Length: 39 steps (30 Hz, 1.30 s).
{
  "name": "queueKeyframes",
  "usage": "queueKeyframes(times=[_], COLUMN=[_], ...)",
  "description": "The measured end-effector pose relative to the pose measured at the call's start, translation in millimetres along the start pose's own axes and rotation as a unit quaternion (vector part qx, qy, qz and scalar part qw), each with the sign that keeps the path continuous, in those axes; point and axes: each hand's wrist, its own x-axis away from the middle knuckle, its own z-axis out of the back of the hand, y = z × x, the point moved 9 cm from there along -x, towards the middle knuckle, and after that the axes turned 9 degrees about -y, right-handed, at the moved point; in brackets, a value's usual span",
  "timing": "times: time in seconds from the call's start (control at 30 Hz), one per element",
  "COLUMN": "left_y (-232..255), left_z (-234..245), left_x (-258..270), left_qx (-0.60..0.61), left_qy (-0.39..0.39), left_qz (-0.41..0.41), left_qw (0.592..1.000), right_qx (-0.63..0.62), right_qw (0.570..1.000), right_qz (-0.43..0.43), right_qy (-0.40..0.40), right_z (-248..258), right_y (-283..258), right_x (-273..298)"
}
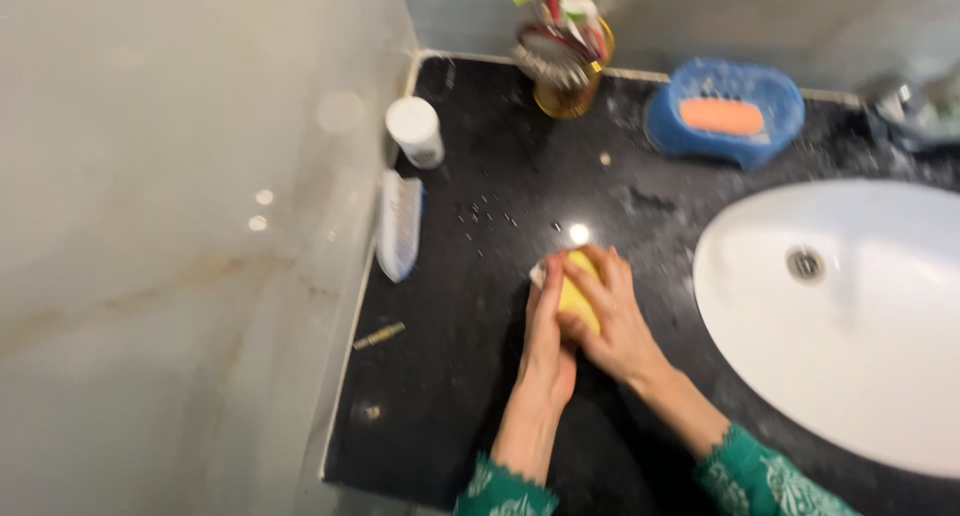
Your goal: The person cleans the sink and faucet with a cloth and a yellow sponge, using running water to rinse the basin and wiping the surrounding countertop.
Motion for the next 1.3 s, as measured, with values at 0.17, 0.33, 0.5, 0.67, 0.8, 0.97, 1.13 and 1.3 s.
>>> queueKeyframes(times=[0.17, 0.33, 0.5, 0.67, 0.8, 0.97, 1.13, 1.3], left_y=[-34.0, -66.4, -112.6, -214.6, -260.5, -284.5, -319.7, -329.1], left_z=[-19.8, -79.6, -130.5, -175.6, -225.0, -256.3, -270.0, -249.2], left_x=[-10.6, -24.0, -27.9, -53.5, -41.2, -29.2, -17.6, -13.4], left_qx=[-0.027, -0.119, -0.237, -0.08, -0.089, -0.171, 0.13, 0.137], left_qy=[-0.005, -0.094, -0.032, -0.016, -0.054, -0.045, -0.199, -0.109], left_qz=[-0.009, -0.151, -0.177, 0.08, 0.027, -0.043, 0.113, 0.147], left_qw=[1.0, 0.977, 0.955, 0.993, 0.994, 0.983, 0.965, 0.974], right_qx=[-0.126, -0.589, -0.555, -0.465, -0.281, -0.031, -0.032, -0.361], right_qw=[0.974, 0.69, 0.751, 0.85, 0.921, 0.963, 0.937, 0.791], right_qz=[-0.164, -0.335, -0.265, -0.151, -0.187, -0.114, -0.216, -0.342], right_qy=[0.096, 0.254, 0.24, 0.196, 0.193, 0.244, 0.274, 0.357], right_z=[31.4, 60.7, 121.7, 175.9, 206.5, 245.8, 281.6, 276.3], right_y=[44.3, 109.6, 114.1, 111.4, 153.7, 185.9, 228.6, 286.0], right_x=[39.5, 85.7, 130.1, 171.3, 207.0, 231.5, 273.0, 313.9])
